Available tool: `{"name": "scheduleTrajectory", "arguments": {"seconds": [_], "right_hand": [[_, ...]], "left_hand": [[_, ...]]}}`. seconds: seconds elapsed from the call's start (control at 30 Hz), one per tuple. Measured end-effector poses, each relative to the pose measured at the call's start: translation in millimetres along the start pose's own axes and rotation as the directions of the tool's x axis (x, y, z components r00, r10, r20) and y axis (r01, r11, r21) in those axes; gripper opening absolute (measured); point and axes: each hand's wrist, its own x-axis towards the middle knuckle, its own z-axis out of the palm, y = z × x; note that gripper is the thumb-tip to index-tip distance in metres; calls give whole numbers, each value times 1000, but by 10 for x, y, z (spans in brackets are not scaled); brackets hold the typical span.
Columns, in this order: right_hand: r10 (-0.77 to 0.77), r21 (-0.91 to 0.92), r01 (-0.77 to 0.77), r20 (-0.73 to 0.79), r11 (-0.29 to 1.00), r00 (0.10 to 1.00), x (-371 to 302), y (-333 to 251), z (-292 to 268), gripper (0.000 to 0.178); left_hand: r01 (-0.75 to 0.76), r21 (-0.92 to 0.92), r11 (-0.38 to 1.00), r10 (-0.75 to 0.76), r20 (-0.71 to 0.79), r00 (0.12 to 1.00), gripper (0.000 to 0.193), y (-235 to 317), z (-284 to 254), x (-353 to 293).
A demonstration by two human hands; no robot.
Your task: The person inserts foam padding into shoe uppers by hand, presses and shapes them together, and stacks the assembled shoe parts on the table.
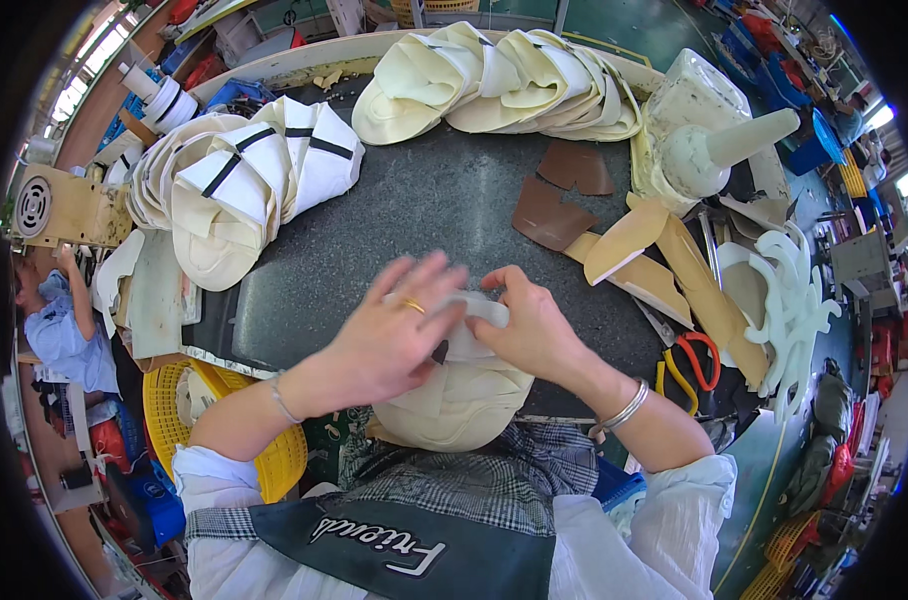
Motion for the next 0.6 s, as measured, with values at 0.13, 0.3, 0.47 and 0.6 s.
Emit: {"name": "scheduleTrajectory", "arguments": {"seconds": [0.13, 0.3, 0.47, 0.6], "right_hand": [[-332, -312, 256, -219, 915, 918, -79, -237, -223, 74], [-435, -508, 424, 105, 750, 894, 132, -255, -46, 49], [-495, -478, 494, 135, 726, 858, 285, -116, -45, 18], [-632, -531, 731, 402, 428, 663, 76, -52, -18, 15]], "left_hand": [[67, -352, 933, -100, -77, 992, 51, -124, 261, -45], [199, -433, 879, -227, -14, 974, 37, -206, 236, 186], [326, -535, 779, -175, 314, 933, 28, -402, 151, 245], [127, -356, 926, 57, 462, 885, 36, -368, 33, 54]]}}
